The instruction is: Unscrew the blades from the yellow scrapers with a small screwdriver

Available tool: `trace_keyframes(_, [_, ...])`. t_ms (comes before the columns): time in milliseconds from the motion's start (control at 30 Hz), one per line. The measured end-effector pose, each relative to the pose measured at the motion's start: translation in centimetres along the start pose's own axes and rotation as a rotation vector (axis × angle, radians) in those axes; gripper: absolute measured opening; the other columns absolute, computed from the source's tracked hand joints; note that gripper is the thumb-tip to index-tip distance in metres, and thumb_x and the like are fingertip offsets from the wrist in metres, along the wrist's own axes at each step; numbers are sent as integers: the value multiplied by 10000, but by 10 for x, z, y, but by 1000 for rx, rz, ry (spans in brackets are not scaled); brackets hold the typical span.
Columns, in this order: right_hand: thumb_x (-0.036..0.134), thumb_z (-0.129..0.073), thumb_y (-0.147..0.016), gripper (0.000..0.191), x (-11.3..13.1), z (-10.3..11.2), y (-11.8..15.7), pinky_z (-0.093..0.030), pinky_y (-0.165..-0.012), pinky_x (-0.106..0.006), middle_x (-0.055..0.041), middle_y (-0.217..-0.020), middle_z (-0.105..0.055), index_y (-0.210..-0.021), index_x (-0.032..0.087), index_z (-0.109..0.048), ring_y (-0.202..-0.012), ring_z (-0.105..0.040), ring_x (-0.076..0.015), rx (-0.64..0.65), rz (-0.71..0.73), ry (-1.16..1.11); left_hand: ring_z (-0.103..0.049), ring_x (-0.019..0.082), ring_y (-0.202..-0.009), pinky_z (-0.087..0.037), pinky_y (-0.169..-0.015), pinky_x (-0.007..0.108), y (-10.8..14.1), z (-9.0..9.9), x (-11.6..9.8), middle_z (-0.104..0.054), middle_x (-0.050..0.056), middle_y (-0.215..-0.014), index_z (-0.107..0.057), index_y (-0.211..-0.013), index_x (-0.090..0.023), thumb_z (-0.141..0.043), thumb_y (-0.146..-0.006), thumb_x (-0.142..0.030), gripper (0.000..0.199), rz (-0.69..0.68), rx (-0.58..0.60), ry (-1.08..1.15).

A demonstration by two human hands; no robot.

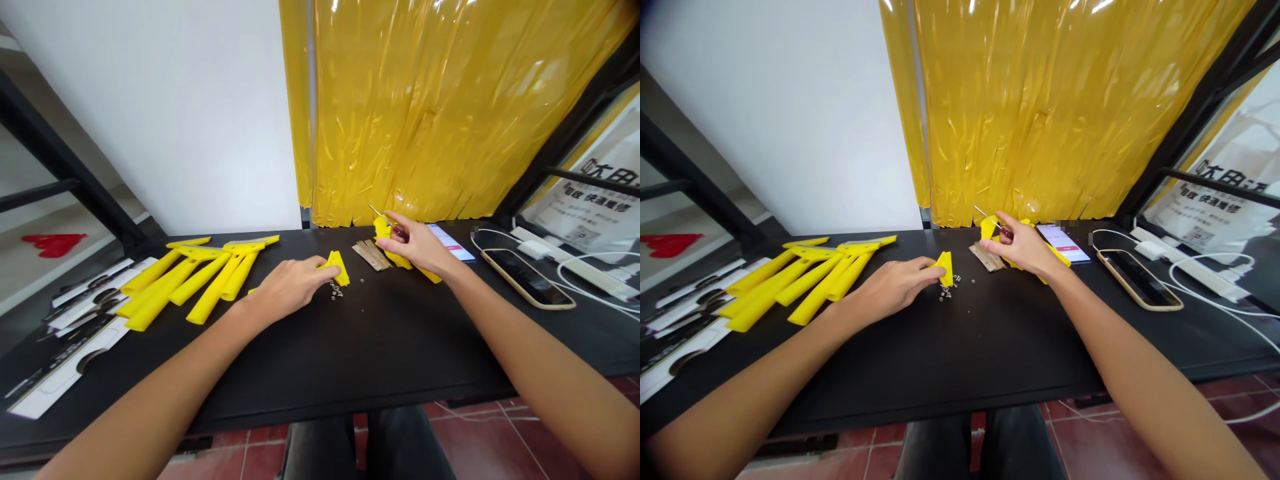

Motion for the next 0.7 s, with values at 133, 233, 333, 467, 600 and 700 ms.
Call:
trace_keyframes(133, [756, -627, -760, 937, -26, 24, -6, -461, -668, -356, -67, -823, -677, -1456, 143, -491, -756, -636, -260, -67, -83, 424, -666, 167, -733, -456, -609, 263, 1, -1, 3, -664, 75, -1115, -588, -1267, -284, -373, -1021, -176, 344, 41, 27, -61])
trace_keyframes(233, [812, -559, -754, 966, -44, 28, -8, -456, -653, -374, -125, -897, -727, -1435, 130, -497, -828, -673, -331, -15, -174, 661, -660, 174, -691, -457, -593, 277, 1, -2, 4, -661, 81, -1083, -581, -1283, -271, -378, -1025, -194, 337, 76, 58, -91])
trace_keyframes(333, [818, -519, -769, 974, -47, 18, -8, -473, -695, -391, -171, -994, -745, -1447, 120, -479, -931, -687, -373, 85, -170, 750, -660, 185, -686, -456, -579, 281, 1, -1, 3, -656, 81, -1042, -589, -1273, -255, -377, -1036, -227, 318, 102, 64, -87])
trace_keyframes(467, [789, -553, -763, 947, -38, 4, -7, -500, -763, -404, -177, -1131, -731, -1455, 148, -478, -1008, -686, -378, 141, -61, 732, -676, 197, -741, -470, -597, 285, 1, 1, 2, -659, 79, -1046, -578, -1285, -243, -379, -1049, -260, 309, 98, 48, -69])
trace_keyframes(600, [686, -627, -766, 929, -40, -2, -6, -493, -911, -436, -221, -1339, -634, -1481, 113, -472, -1178, -621, -400, 215, 31, 678, -690, 205, -772, -495, -612, 299, 2, -1, 1, -664, 72, -1062, -579, -1292, -244, -390, -1051, -273, 307, 95, 51, -51])
trace_keyframes(700, [561, -672, -780, 870, -34, 2, -5, -483, -931, -437, -203, -1302, -652, -1505, 130, -460, -1158, -623, -375, 196, 73, 581, -699, 219, -852, -539, -683, 327, 1, 1, 0, -669, 80, -1098, -591, -1280, -241, -397, -1051, -270, 301, 113, 7, 36])
Point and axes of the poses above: each hand's wrist, its own y-axis away from the middle knuckle, its own z-axis out of the back of the hand, x = y × z, the point moved 4 cm from there along -y, towards the middle knuckle
